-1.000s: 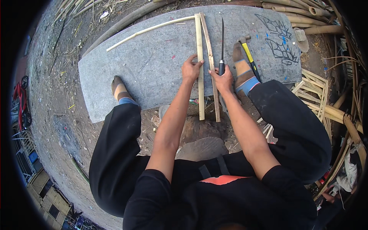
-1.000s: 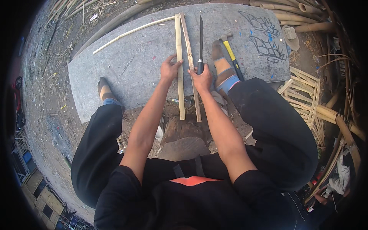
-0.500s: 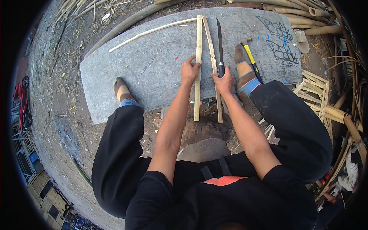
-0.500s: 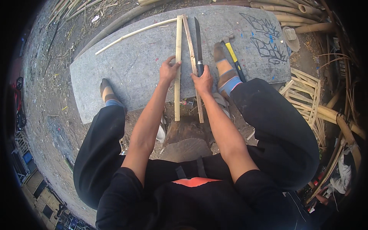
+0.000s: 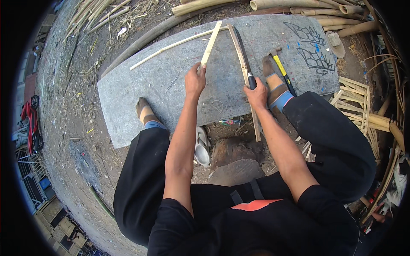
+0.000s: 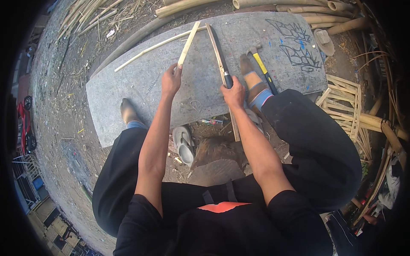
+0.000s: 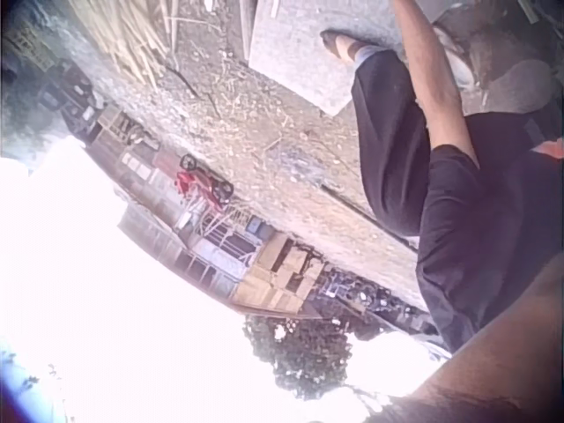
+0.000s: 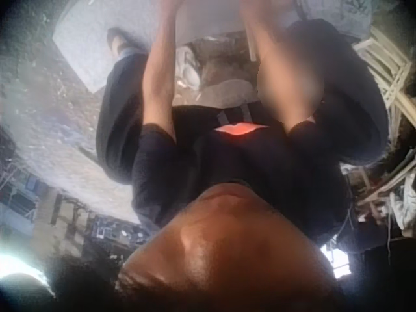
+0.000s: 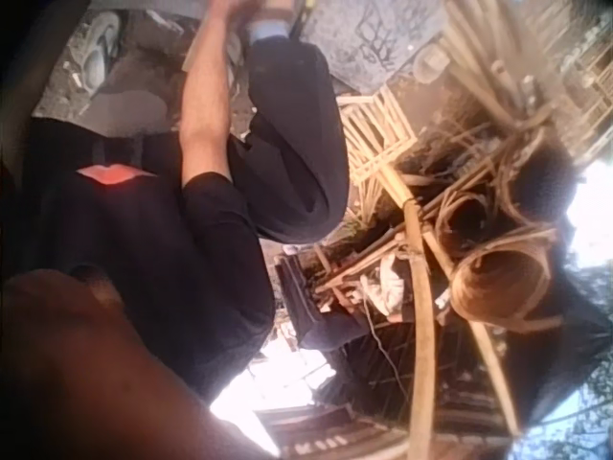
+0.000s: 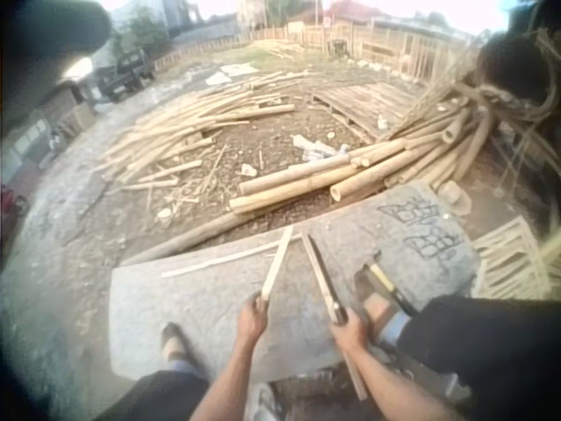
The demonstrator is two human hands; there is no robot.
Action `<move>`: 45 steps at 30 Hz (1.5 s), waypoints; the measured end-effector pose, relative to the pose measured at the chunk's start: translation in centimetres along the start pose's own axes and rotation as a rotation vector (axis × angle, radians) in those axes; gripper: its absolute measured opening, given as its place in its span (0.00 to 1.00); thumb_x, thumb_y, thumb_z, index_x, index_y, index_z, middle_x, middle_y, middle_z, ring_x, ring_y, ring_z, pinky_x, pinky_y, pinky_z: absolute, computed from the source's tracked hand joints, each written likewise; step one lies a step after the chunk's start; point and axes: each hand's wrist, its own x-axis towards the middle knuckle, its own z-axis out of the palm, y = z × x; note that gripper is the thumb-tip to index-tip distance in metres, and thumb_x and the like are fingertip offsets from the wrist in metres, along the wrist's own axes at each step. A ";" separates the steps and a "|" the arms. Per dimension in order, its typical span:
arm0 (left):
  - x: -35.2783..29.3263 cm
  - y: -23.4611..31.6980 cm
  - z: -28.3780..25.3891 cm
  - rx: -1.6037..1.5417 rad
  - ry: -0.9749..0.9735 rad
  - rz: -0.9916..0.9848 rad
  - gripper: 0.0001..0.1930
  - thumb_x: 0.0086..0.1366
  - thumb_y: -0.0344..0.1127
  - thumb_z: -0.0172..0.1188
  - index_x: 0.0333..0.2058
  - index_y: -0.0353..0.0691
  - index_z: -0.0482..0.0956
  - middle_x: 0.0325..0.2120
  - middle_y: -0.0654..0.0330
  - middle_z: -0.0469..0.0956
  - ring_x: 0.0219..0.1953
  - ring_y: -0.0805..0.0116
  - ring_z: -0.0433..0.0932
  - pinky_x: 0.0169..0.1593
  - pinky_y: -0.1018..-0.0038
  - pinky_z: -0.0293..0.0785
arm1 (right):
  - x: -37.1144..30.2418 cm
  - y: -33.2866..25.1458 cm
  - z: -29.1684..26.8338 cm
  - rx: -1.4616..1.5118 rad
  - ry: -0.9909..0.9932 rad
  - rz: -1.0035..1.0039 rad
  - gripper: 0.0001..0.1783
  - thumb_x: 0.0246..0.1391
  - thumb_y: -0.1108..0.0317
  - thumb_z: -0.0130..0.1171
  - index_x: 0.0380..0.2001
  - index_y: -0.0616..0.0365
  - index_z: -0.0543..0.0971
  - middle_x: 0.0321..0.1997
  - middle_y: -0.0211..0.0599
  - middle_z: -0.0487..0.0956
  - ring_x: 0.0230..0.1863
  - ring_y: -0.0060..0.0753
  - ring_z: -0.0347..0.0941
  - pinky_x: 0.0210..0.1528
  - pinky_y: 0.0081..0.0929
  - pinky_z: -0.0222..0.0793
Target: The person shaves strips of wood using a knife while sitting outdoors. The person holds the wood strip and scrapes it with the blade, then checks the fit against other wood pieces on a concrete surface.
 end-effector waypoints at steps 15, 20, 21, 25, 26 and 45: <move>4.5 -0.9 -15.0 0.466 -0.008 0.377 0.19 0.63 0.45 0.62 0.52 0.50 0.80 0.34 0.53 0.79 0.37 0.50 0.80 0.40 0.60 0.74 | 6.3 -2.5 -5.2 0.296 -0.061 -0.261 0.18 0.39 0.67 0.69 0.36 0.59 0.81 0.26 0.27 0.77 0.29 0.18 0.70 0.33 0.23 0.67; 4.8 -2.7 -15.3 0.382 0.127 0.518 0.18 0.63 0.39 0.62 0.52 0.47 0.80 0.32 0.50 0.78 0.34 0.52 0.78 0.40 0.61 0.73 | 6.1 -4.1 -5.9 0.380 -0.171 -0.291 0.16 0.41 0.68 0.69 0.35 0.59 0.80 0.25 0.23 0.74 0.28 0.15 0.67 0.31 0.19 0.64; 4.8 -2.9 -15.2 0.374 0.169 0.549 0.18 0.63 0.38 0.62 0.52 0.46 0.80 0.31 0.50 0.77 0.33 0.52 0.77 0.40 0.61 0.72 | 6.2 -3.9 -5.8 0.423 -0.183 -0.266 0.15 0.41 0.69 0.69 0.35 0.59 0.80 0.25 0.23 0.74 0.27 0.14 0.67 0.31 0.19 0.64; 4.5 -2.7 -14.7 0.373 0.144 0.426 0.19 0.64 0.39 0.62 0.54 0.48 0.79 0.33 0.53 0.78 0.36 0.51 0.77 0.41 0.60 0.73 | 6.4 -3.0 -5.5 0.591 -0.235 -0.182 0.14 0.41 0.74 0.69 0.35 0.59 0.79 0.27 0.26 0.77 0.26 0.14 0.69 0.28 0.18 0.65; 4.4 -3.0 -14.9 0.376 0.175 0.436 0.19 0.64 0.39 0.62 0.54 0.48 0.79 0.33 0.53 0.78 0.36 0.51 0.77 0.42 0.60 0.73 | 6.2 -3.3 -5.5 0.635 -0.257 -0.165 0.15 0.41 0.75 0.68 0.35 0.59 0.78 0.29 0.27 0.78 0.25 0.14 0.70 0.27 0.17 0.65; 5.0 -1.9 -16.7 0.547 0.264 0.531 0.17 0.64 0.38 0.60 0.52 0.45 0.79 0.35 0.53 0.81 0.40 0.52 0.78 0.44 0.62 0.74 | 5.3 -3.8 -5.5 0.773 -0.410 -0.125 0.14 0.43 0.80 0.64 0.35 0.58 0.74 0.40 0.45 0.83 0.23 0.16 0.71 0.24 0.18 0.69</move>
